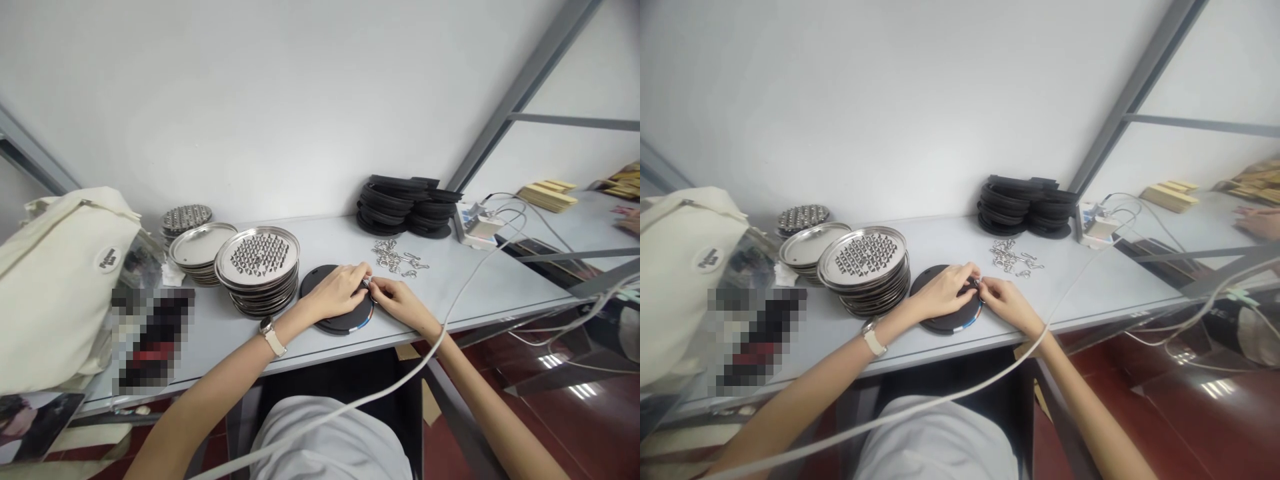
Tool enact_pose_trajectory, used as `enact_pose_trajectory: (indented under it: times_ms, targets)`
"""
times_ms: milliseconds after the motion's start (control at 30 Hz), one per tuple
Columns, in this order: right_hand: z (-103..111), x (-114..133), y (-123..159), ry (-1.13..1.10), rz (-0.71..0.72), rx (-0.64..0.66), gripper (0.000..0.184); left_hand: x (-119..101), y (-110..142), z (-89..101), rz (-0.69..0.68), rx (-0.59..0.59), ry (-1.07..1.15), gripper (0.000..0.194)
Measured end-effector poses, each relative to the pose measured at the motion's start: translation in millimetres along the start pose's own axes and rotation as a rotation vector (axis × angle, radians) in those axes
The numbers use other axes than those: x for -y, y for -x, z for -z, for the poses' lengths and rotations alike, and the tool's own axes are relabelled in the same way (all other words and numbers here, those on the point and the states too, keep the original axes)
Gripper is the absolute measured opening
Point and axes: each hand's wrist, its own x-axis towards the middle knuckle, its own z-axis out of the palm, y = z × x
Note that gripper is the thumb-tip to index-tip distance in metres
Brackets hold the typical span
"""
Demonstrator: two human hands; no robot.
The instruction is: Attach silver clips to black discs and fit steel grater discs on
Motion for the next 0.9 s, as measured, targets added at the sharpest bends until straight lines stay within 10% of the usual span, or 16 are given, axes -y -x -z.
enact_pose_trajectory:
  times_ms: [900]
  targets:
    - [-1.3,-3.4,-0.5,-0.011,-0.007,0.002,0.034,0.0,-0.3,-0.9,0.004,0.003,-0.130,0.019]
